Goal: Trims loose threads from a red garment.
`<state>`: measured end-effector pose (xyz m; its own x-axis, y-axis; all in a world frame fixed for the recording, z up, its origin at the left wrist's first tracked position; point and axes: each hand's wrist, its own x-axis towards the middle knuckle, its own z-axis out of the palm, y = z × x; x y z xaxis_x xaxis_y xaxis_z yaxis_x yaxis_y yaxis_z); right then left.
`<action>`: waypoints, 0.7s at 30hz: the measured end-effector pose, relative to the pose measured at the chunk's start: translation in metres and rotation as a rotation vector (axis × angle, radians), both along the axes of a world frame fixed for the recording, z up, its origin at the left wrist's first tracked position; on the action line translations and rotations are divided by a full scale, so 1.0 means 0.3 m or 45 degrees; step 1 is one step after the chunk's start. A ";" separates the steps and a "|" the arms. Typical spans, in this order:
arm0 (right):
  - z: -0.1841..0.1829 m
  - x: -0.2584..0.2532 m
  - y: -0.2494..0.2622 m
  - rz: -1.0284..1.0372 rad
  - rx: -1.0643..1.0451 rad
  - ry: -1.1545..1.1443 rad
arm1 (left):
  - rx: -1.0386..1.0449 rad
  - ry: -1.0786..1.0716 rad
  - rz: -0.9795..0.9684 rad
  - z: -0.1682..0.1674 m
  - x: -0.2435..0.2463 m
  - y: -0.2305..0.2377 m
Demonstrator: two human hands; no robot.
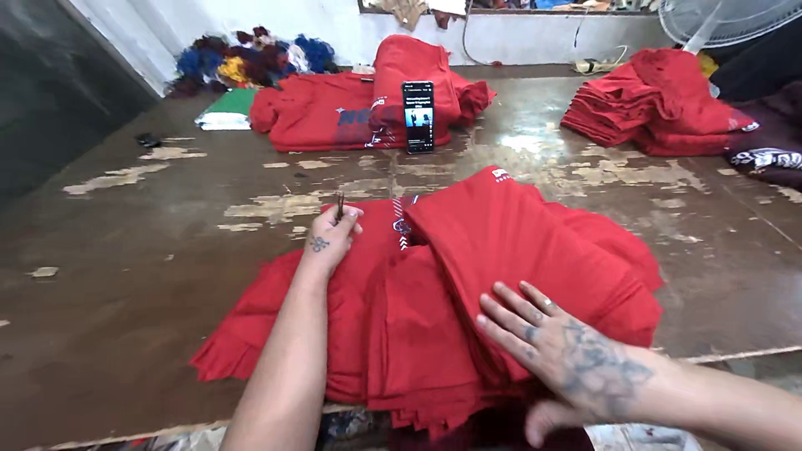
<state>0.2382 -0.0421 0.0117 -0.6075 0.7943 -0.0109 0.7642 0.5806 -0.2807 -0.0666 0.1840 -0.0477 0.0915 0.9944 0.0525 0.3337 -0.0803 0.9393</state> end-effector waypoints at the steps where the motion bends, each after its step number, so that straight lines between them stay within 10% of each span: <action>1: 0.030 0.027 0.002 0.092 -0.012 0.102 | 0.009 0.015 -0.026 -0.004 0.000 0.002; 4: 0.158 0.135 0.122 0.101 0.158 0.383 | 0.047 0.026 -0.061 -0.018 0.005 0.012; 9: 0.239 0.082 0.473 -0.272 0.111 -0.007 | 0.028 0.110 -0.092 -0.033 -0.013 0.028; 16: 0.014 -0.211 0.893 -0.397 -0.452 -0.364 | -0.053 0.293 -0.103 -0.023 -0.021 0.037; 21: -0.046 -0.232 0.936 -0.320 -0.376 -0.258 | -0.088 0.217 -0.097 -0.036 -0.036 0.050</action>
